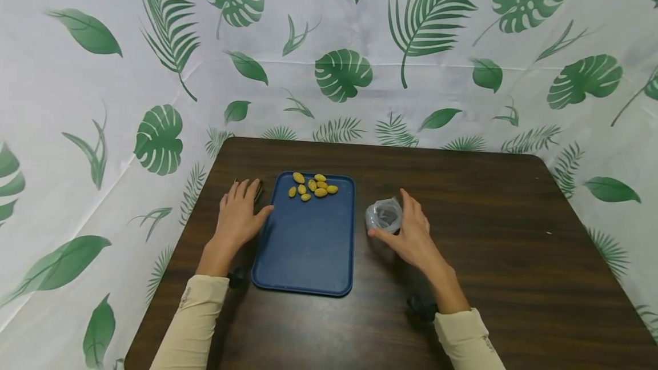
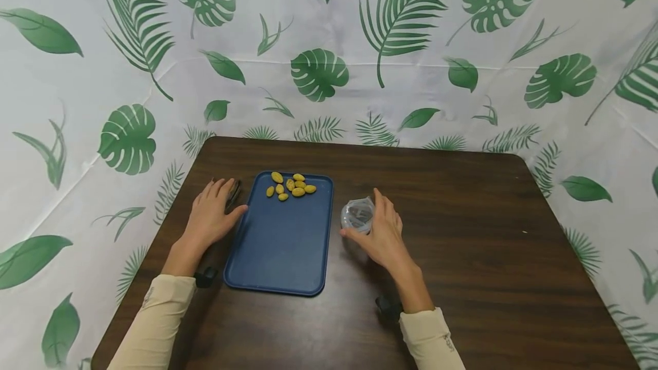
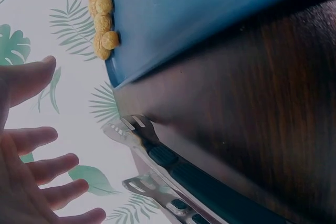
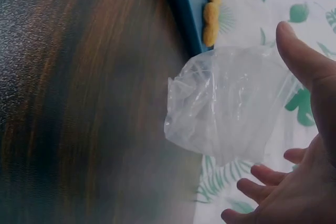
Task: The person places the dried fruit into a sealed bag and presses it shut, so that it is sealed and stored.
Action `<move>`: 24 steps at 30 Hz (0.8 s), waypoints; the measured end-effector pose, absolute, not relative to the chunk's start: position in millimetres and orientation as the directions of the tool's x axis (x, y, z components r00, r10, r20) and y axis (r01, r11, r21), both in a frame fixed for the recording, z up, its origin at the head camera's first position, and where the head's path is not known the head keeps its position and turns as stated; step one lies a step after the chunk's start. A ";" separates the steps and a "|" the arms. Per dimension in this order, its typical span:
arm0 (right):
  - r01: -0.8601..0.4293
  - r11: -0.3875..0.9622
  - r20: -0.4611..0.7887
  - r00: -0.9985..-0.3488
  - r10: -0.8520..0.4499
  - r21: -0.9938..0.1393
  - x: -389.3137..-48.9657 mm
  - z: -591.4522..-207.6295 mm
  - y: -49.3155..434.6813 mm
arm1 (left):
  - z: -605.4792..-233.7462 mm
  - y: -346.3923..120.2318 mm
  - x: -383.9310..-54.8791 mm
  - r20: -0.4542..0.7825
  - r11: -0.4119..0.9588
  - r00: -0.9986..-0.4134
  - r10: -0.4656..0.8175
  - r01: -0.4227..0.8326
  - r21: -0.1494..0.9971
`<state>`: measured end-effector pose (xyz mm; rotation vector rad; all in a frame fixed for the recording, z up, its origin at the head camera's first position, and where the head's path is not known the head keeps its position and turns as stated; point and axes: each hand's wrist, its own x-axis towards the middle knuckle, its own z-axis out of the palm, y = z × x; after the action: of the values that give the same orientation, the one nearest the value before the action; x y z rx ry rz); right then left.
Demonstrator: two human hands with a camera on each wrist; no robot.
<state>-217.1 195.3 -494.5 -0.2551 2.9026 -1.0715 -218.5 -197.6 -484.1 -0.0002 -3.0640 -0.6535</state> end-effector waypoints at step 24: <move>-0.061 0.696 -0.070 -0.985 -0.158 -0.716 -217.4 -508.3 195.6 | -494.7 -214.6 -211.4 -0.017 0.907 -0.999 -0.037 -0.041 0.419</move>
<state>-217.4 195.6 -508.3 -0.1800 2.7754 -1.1648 -211.4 -214.6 -494.7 0.0629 -3.0763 -0.6757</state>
